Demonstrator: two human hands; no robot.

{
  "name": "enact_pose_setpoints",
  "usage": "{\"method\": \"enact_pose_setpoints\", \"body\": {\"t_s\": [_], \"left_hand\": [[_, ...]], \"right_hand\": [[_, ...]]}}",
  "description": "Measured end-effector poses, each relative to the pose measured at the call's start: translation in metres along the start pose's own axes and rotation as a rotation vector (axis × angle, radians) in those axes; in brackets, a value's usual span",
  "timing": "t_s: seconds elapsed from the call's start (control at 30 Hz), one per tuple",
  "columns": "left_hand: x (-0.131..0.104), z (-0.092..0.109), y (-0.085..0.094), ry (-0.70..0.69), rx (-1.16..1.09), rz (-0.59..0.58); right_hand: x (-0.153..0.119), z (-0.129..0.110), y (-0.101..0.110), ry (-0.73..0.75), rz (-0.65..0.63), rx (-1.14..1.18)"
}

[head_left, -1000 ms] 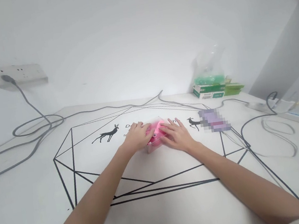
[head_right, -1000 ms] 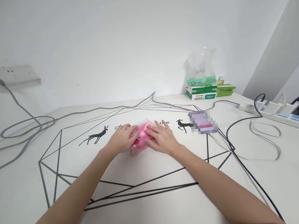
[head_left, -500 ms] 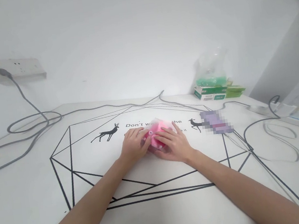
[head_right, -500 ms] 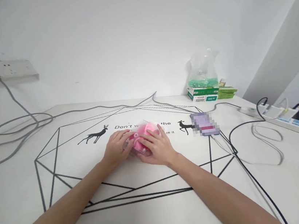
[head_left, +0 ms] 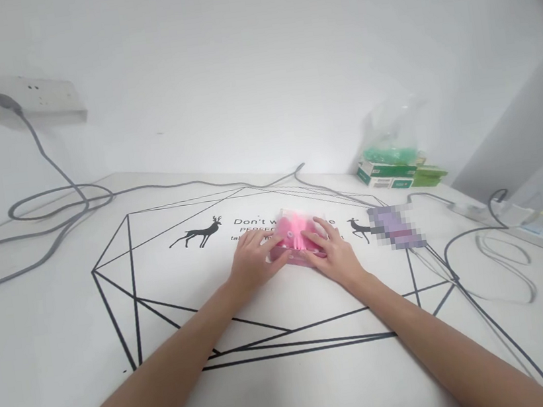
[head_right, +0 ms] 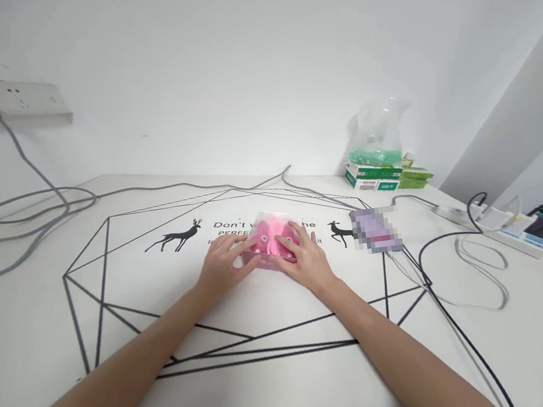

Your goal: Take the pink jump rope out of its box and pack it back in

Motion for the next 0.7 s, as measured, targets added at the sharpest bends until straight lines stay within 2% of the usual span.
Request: {"method": "enact_pose_setpoints", "body": {"t_s": [0.13, 0.27, 0.37, 0.5, 0.7], "left_hand": [[0.0, 0.0, -0.001, 0.024, -0.002, 0.002], [-0.001, 0.0, -0.005, -0.02, -0.011, -0.036], [-0.004, -0.003, -0.012, -0.036, -0.017, -0.072], [-0.006, -0.006, -0.017, -0.032, -0.022, -0.097], [-0.006, -0.006, -0.015, -0.047, 0.012, -0.149]], "right_hand": [[0.003, 0.007, 0.0, -0.014, -0.035, 0.051], [0.004, 0.011, -0.002, 0.057, -0.082, 0.097], [0.004, 0.01, -0.004, 0.085, -0.14, 0.056], [0.003, 0.008, -0.004, 0.092, -0.153, -0.027], [0.002, 0.005, 0.001, 0.088, -0.173, -0.071]]}}
Point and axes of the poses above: each hand's wrist, its own x-axis towards the middle knuckle, its own y-axis out of the back of the hand, z = x × y, the point moved 2 cm from there along x, towards the middle knuckle, and after that the axes turned 10 degrees about z, right-handed, at the moved point
